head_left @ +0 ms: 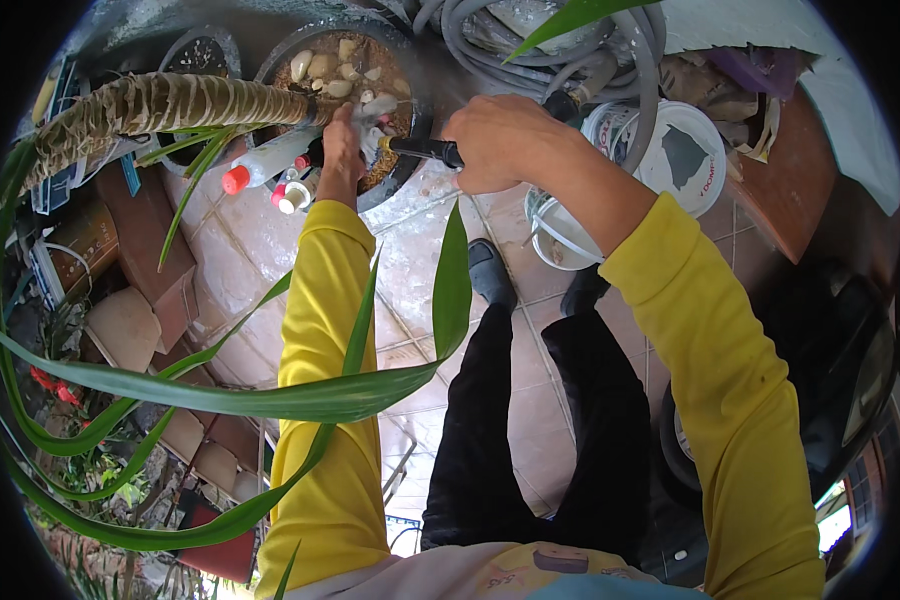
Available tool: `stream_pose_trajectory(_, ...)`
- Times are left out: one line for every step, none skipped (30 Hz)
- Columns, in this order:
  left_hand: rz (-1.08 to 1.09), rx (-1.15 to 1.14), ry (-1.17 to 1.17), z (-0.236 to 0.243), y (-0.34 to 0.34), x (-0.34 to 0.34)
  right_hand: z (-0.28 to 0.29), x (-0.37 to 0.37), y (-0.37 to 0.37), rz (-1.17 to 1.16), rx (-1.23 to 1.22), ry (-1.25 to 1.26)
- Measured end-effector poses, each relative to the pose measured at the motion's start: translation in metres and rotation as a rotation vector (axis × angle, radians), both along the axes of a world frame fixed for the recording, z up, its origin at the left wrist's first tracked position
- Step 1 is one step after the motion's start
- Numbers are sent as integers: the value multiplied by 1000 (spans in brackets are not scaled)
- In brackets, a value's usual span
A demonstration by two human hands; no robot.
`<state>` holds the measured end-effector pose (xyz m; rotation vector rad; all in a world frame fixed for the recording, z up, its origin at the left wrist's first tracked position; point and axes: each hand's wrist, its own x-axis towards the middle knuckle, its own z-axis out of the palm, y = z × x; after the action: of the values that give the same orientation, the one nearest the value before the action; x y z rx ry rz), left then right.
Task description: Mixing white paint in a bucket and pouring it into another container for preparation.
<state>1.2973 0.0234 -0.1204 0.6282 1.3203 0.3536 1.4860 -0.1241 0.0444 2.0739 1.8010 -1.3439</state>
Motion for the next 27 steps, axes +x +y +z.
stream_pose_trajectory(-63,52,36,0,1,1,0,0,0,0,0,0)
stream_pose_trajectory(-116,97,94,-1,1,2,1,-1,0,-17,2,1)
stream_pose_trajectory(-128,108,72,-2,2,3,1,-1,0,-29,-10,3)
stream_pose_trajectory(-79,132,41,-3,3,3,2,-1,0,-38,3,8)
stream_pose_trajectory(-20,101,44,-3,3,2,2,-2,0,11,-35,12)
stream_pose_trajectory(-34,156,11,-3,5,1,2,-2,0,53,-54,13)
stream_pose_trajectory(-7,24,-44,-2,8,-3,2,-2,-1,55,-73,14)
stream_pose_trajectory(54,-104,-40,-3,10,-5,2,-1,-2,25,-41,15)
stream_pose_trajectory(116,-67,-77,-6,7,-5,2,-1,-3,8,-27,23)
stream_pose_trajectory(101,-71,-114,-8,6,-8,1,-1,-3,-6,-7,13)
stream_pose_trajectory(47,-9,-127,-10,4,-10,1,0,-4,-6,-1,13)
stream_pose_trajectory(-10,42,-152,-14,2,-11,1,0,-5,-7,4,14)
stream_pose_trajectory(-9,50,-139,-17,2,-12,1,0,-5,-9,3,15)
stream_pose_trajectory(-31,85,-148,-20,2,-12,1,-1,-6,19,6,11)
stream_pose_trajectory(-25,100,-84,-23,2,-12,1,-1,-6,53,11,9)
stream_pose_trajectory(-53,119,-157,-26,3,-10,1,-2,-6,47,9,7)
stream_pose_trajectory(91,131,-96,-27,4,-8,1,-3,-7,23,30,8)
stream_pose_trajectory(250,124,6,-28,5,-4,1,-4,-6,12,32,10)
stream_pose_trajectory(234,142,-34,-27,5,-2,1,-5,-7,-1,51,11)
stream_pose_trajectory(272,119,17,-26,5,1,1,-6,-7,25,25,17)
stream_pose_trajectory(332,65,120,-24,5,3,1,-7,-7,54,9,29)
stream_pose_trajectory(309,93,67,-22,4,4,1,-7,-8,50,-3,22)
stream_pose_trajectory(316,100,165,-20,4,5,1,-8,-8,13,24,17)
stream_pose_trajectory(304,115,248,-20,3,5,0,-8,-8,-24,52,14)
stream_pose_trajectory(320,107,265,-18,3,1,0,-8,-9,-26,53,15)
stream_pose_trajectory(306,34,-77,-18,5,-3,0,-8,-9,-41,54,14)
stream_pose_trajectory(345,-34,-349,-19,4,-6,0,-7,-9,-55,54,13)
